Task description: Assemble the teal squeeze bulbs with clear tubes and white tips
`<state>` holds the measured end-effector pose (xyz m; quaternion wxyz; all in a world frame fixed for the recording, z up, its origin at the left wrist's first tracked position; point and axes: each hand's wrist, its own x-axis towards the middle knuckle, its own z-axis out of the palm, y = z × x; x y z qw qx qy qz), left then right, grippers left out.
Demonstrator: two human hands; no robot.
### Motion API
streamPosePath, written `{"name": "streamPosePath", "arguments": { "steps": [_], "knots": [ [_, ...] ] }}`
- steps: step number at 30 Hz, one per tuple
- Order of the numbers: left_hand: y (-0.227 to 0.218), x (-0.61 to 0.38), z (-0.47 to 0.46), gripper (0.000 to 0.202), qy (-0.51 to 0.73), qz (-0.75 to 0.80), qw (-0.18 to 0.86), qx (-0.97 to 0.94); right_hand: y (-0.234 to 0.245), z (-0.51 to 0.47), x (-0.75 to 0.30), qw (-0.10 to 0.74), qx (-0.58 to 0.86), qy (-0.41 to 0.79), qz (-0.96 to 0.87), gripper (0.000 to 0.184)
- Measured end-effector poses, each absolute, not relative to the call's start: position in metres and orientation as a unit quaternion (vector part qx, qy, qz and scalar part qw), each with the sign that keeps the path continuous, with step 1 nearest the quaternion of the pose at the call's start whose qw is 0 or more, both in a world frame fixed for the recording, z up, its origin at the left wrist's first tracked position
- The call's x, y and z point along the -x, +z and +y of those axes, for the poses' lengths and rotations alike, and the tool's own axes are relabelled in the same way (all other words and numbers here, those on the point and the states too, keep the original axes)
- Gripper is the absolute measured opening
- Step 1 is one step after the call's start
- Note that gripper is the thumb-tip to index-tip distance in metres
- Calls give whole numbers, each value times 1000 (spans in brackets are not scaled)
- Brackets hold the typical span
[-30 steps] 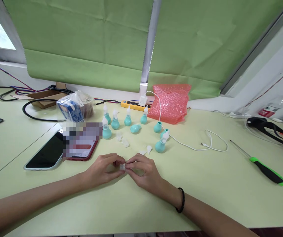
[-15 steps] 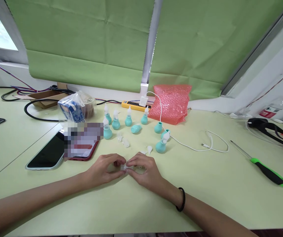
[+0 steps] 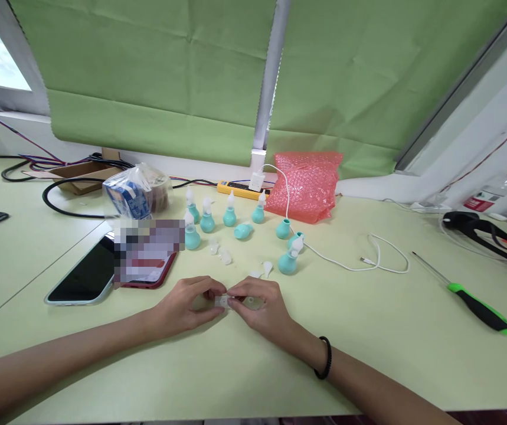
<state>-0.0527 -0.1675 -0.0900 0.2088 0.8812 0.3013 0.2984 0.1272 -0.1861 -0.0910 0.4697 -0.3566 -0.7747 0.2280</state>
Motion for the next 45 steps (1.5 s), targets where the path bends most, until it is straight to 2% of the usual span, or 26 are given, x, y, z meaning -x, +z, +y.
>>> {"name": "streamPosePath", "arguments": {
  "steps": [18, 36, 45],
  "knots": [
    [-91, 53, -167, 16, 275, 328, 253, -867, -91, -188, -127, 460, 338, 258, -779, 10],
    [-90, 53, -167, 19, 276, 322, 267, -866, -93, -187, -126, 437, 332, 218, -807, 18],
    [-91, 53, -166, 15, 274, 317, 261, -870, -95, -186, -128, 437, 301, 159, -832, 10]
  ]
}}
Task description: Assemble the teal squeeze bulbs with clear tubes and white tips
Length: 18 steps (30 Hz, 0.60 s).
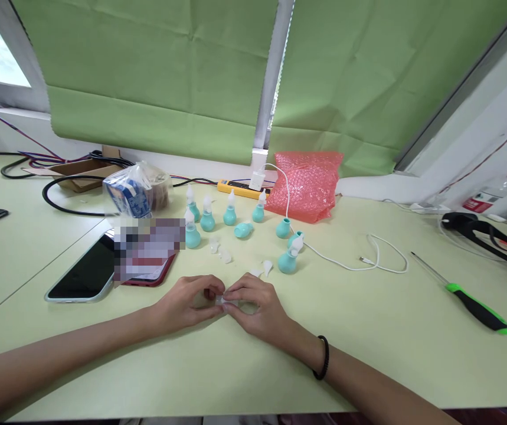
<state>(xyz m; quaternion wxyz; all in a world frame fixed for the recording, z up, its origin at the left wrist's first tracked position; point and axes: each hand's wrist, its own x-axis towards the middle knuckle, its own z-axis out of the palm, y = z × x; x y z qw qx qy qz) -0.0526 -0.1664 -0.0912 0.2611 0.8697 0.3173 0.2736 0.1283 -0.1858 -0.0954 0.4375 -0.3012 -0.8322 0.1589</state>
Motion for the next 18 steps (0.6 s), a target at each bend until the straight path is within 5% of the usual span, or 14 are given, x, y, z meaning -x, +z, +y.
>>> {"name": "streamPosePath", "arguments": {
  "steps": [10, 18],
  "knots": [
    [-91, 53, -167, 12, 270, 328, 248, -870, -89, -194, -131, 292, 271, -111, -910, 11],
    [-89, 52, -168, 7, 273, 332, 230, -873, -88, -197, -127, 268, 266, -127, -917, 17]
  ]
}}
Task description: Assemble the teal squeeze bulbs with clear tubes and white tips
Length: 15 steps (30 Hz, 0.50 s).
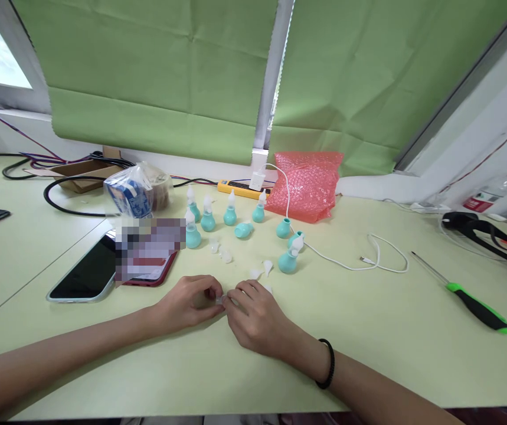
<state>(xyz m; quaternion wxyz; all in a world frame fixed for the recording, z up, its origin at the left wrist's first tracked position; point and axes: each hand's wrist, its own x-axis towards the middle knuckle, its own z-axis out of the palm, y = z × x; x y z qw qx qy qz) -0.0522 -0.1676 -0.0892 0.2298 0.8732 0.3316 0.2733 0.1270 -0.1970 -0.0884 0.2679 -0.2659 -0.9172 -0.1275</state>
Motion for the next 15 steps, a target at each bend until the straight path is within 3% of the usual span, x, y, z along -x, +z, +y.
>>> {"name": "streamPosePath", "arguments": {
  "steps": [12, 15],
  "knots": [
    [-85, 52, -170, 8, 311, 317, 267, -855, -95, -191, -128, 424, 295, 62, -854, 34],
    [-83, 53, -172, 7, 332, 313, 284, -843, -95, -190, -129, 420, 316, 76, -848, 31]
  ]
}}
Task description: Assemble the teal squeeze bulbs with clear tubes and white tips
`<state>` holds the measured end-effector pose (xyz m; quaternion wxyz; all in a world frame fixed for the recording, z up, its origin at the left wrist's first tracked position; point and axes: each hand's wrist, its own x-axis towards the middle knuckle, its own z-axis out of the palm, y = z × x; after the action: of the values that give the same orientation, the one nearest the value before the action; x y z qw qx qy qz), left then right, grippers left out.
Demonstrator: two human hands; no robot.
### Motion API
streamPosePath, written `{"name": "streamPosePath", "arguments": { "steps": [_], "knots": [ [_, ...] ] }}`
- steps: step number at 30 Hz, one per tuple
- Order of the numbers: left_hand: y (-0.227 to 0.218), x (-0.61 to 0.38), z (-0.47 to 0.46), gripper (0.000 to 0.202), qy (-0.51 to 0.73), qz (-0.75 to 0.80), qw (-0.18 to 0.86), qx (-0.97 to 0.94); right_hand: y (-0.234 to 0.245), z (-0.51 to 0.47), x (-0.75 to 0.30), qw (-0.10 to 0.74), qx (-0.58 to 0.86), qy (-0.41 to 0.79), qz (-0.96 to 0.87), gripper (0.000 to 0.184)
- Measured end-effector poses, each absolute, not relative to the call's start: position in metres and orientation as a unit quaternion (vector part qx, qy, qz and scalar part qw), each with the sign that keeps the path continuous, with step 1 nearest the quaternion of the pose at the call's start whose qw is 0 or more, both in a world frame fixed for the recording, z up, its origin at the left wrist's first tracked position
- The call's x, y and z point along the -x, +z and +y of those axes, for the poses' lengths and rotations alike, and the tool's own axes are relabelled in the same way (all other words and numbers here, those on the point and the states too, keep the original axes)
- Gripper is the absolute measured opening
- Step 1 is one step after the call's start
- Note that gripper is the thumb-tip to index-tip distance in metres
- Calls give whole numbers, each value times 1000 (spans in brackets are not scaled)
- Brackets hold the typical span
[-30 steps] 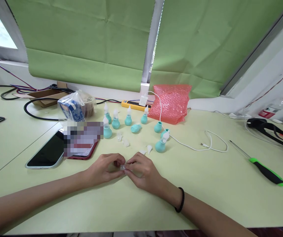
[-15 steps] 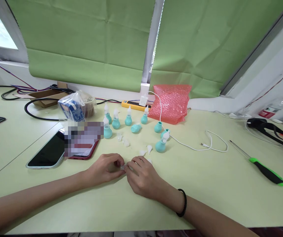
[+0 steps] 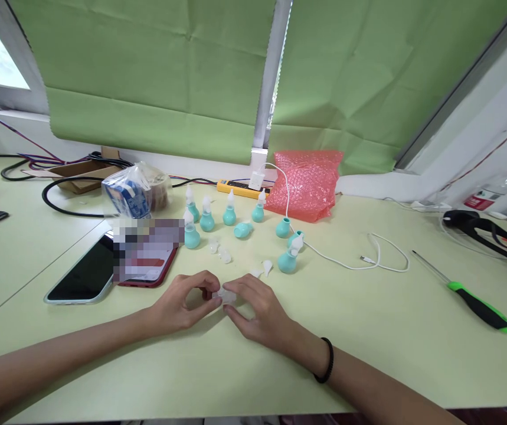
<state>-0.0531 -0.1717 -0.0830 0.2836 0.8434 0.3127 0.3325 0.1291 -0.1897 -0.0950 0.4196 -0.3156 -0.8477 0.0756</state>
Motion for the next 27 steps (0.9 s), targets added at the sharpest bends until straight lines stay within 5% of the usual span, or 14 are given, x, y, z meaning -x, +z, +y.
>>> {"name": "streamPosePath", "arguments": {
  "steps": [10, 27],
  "knots": [
    [-81, 53, -171, 28, 345, 299, 305, -836, -95, -192, -129, 440, 370, 92, -813, 25],
    [-75, 53, -171, 24, 345, 286, 292, -845, -87, -196, -129, 404, 363, 209, -813, 33]
  ]
}}
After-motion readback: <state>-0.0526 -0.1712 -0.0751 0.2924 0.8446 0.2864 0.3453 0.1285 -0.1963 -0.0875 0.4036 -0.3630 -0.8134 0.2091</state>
